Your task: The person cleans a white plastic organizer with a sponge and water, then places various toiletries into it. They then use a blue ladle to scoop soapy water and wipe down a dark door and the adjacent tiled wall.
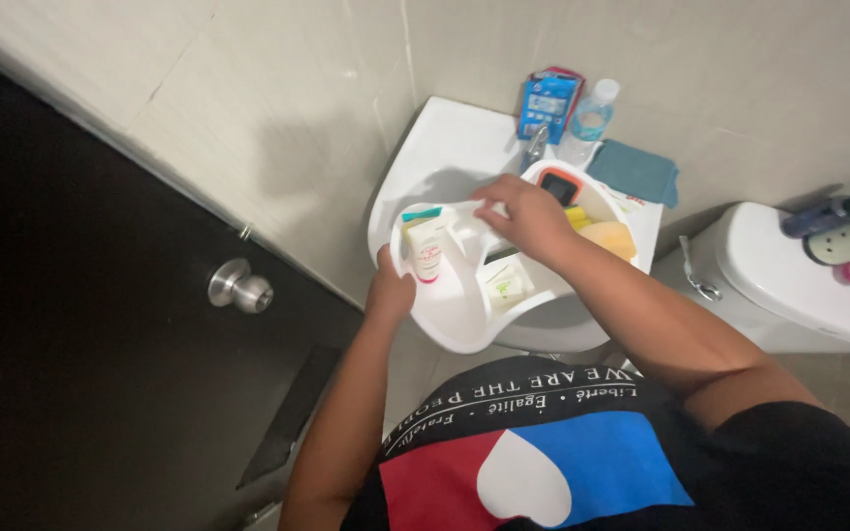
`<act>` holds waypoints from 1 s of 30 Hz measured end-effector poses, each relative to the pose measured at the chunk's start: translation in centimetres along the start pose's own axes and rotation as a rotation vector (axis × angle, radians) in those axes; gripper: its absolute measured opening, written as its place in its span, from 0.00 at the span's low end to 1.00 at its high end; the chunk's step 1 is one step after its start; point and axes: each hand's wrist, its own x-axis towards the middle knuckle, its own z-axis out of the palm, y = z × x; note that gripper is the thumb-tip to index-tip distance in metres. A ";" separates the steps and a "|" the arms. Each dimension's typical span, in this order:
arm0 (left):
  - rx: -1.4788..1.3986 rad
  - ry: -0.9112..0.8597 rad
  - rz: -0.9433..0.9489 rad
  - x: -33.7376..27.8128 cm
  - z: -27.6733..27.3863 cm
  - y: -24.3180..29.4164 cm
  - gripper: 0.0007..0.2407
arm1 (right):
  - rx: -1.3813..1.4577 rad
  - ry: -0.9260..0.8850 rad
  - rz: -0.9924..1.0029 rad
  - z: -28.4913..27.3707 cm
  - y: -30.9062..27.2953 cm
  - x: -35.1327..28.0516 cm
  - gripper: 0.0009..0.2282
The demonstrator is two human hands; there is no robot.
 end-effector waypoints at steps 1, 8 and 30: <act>0.004 -0.003 0.011 -0.7 -0.3 0.7 0.27 | -0.005 0.011 0.003 -0.5 1.2 -0.1 0.09; -0.015 -0.032 -0.029 -2.7 -1.3 2.9 0.27 | -0.132 0.457 0.242 -4.9 16.0 2.6 0.15; 0.055 -0.004 -0.126 -2.2 -1.3 3.5 0.28 | 0.143 0.226 -0.002 -19.0 -0.4 0.2 0.14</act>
